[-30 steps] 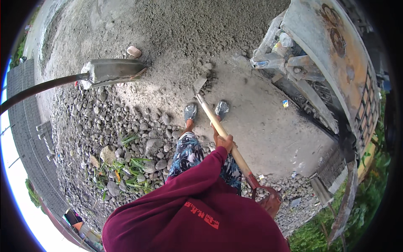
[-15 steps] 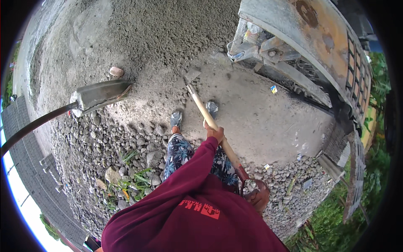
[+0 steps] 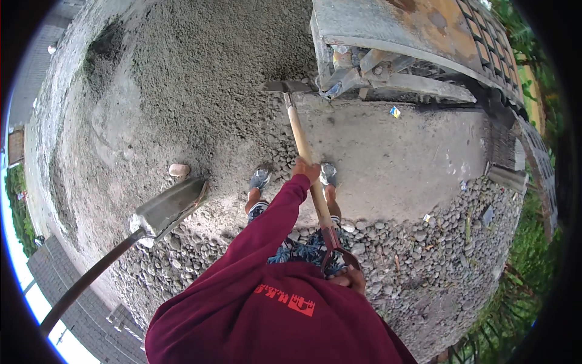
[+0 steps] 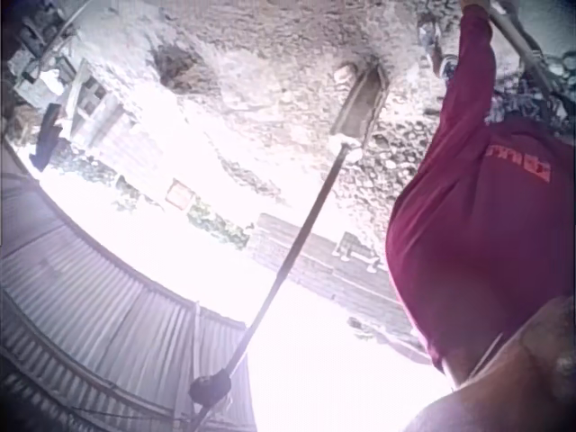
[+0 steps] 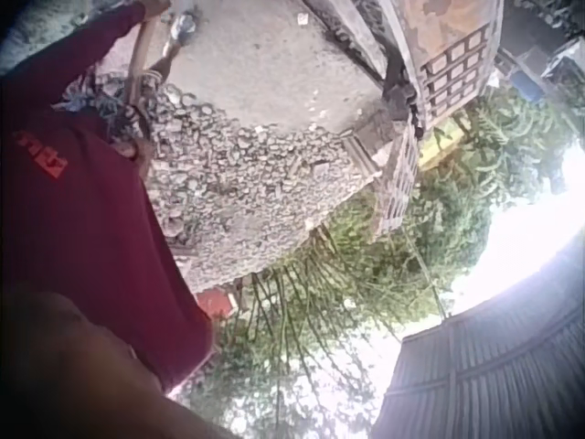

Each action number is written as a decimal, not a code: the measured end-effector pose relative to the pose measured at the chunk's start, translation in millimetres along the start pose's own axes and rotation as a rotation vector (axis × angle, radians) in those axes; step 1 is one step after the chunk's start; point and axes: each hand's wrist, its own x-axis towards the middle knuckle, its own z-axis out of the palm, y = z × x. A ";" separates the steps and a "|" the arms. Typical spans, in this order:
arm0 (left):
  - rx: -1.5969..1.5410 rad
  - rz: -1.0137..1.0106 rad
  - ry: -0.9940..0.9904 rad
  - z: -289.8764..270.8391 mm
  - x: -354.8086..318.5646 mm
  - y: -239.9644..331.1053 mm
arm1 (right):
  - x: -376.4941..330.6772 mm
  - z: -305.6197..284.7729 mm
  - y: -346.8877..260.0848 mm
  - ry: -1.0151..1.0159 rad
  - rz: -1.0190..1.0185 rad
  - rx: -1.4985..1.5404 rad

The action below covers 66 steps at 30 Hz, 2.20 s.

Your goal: The person uses a shovel to move sand from a pile into a brick-making mold and later taps on the mold by hand.

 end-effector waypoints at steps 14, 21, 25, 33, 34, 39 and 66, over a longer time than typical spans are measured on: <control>0.651 0.116 -0.279 -125.2 130.0 7.9 | 27.6 115.8 229.6 -0.428 0.242 0.404; 0.583 0.064 -0.225 -143.3 13.7 -59.7 | -61.2 30.8 204.5 -0.140 0.307 0.419; 0.462 0.114 -0.137 -140.8 -8.4 -61.3 | -53.6 1.9 202.5 -0.188 0.200 0.273; 0.530 0.099 -0.156 -95.6 80.0 -23.4 | 46.3 51.0 220.3 -0.298 0.182 0.411; 0.584 0.063 -0.128 -92.1 79.5 -25.6 | 47.1 50.2 219.7 -0.312 0.192 0.432; 0.582 0.048 -0.161 -82.7 -5.2 -78.7 | -19.9 -27.3 188.6 -0.180 0.265 0.419; 0.243 -0.074 -0.107 -66.7 -74.1 -76.2 | -13.8 -92.6 136.7 -0.122 -0.082 0.150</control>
